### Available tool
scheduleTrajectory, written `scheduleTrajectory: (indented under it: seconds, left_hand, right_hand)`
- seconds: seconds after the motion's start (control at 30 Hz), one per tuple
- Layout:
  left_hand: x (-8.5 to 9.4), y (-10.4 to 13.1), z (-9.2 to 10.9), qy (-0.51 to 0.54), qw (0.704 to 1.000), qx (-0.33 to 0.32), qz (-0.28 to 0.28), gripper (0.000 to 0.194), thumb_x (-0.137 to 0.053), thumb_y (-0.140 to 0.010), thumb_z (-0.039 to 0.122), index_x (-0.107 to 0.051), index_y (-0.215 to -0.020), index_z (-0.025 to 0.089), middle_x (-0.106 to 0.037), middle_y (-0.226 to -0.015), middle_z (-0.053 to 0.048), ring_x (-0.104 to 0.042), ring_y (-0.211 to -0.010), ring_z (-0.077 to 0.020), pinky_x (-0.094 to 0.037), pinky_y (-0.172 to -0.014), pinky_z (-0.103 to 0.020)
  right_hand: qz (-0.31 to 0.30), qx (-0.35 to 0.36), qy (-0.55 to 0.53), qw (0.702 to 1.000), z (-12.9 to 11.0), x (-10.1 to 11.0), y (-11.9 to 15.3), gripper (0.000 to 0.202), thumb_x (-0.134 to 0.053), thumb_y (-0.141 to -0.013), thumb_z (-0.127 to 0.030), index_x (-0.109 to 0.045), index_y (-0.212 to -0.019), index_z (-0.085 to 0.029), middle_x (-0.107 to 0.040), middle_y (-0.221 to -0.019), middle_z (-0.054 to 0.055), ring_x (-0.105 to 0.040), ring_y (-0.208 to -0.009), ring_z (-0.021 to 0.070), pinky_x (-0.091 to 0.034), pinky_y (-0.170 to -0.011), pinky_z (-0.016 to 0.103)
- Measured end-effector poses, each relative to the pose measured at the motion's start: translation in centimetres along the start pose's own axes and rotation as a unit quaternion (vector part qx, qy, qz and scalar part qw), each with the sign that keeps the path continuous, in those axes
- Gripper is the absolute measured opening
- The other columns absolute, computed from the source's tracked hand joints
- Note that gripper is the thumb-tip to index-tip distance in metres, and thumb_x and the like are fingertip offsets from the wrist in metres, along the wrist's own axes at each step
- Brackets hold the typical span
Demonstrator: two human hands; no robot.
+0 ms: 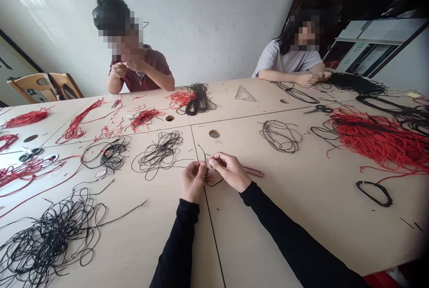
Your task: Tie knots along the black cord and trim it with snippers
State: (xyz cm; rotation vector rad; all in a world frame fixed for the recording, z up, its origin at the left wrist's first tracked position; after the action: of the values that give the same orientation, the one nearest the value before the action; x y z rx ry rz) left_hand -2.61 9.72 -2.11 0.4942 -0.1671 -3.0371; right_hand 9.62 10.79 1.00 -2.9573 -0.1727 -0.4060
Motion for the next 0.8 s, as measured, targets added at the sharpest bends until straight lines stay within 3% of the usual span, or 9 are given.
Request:
scheduleTrajectory:
  seconds: [0.4, 0.6, 0.8]
  left_hand:
    - [-0.37, -0.03, -0.01, 0.001, 1.0, 0.01, -0.019, 0.037, -0.069, -0.068, 0.047, -0.053, -0.072, 0.014, -0.053, -0.059, 0.002, -0.054, -0.045, -0.0104, -0.05, -0.045, -0.025]
    - [-0.42, 0.09, 0.16, 0.011, 1.0, 0.013, -0.024, 0.034, -0.069, -0.069, 0.045, -0.053, -0.072, 0.014, -0.054, -0.061, 0.002, -0.054, -0.047, -0.0097, -0.05, -0.046, -0.024]
    - [-0.42, 0.23, 0.48, 0.008, 1.0, 0.001, -0.025, 0.033, -0.071, -0.067, 0.042, -0.055, -0.073, 0.014, -0.054, -0.063, 0.001, -0.054, -0.048, -0.0096, -0.051, -0.047, -0.026]
  right_hand:
    - [-0.024, 0.001, -0.004, 1.0, -0.2, -0.29, -0.02, 0.03, -0.051, -0.085, -0.043, -0.061, -0.091, -0.016, -0.057, -0.071, 0.001, -0.048, -0.061, 0.0128, -0.044, -0.062, 0.026]
    - [-0.025, 0.008, -0.011, 1.0, -0.64, -0.34, 0.09, 0.034, -0.051, -0.084, -0.049, -0.059, -0.078, -0.017, -0.054, -0.068, 0.001, -0.044, -0.059, 0.0122, -0.039, -0.056, 0.025]
    - [-0.04, -0.006, -0.041, 0.998, -0.57, -0.52, 0.09, 0.035, -0.052, -0.083, -0.051, -0.057, -0.077, -0.017, -0.048, -0.064, -0.002, -0.041, -0.057, 0.0112, -0.036, -0.056, 0.025]
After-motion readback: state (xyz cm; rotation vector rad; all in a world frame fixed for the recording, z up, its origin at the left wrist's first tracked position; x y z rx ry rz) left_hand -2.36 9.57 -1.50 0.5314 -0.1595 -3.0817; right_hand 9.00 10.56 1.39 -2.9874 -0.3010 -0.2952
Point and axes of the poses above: each hand's wrist, its own y-axis away from the middle knuckle, its own x-axis out of the back of the hand, z = x × y, the point moved 8 cm from there along -y, towards the middle knuckle
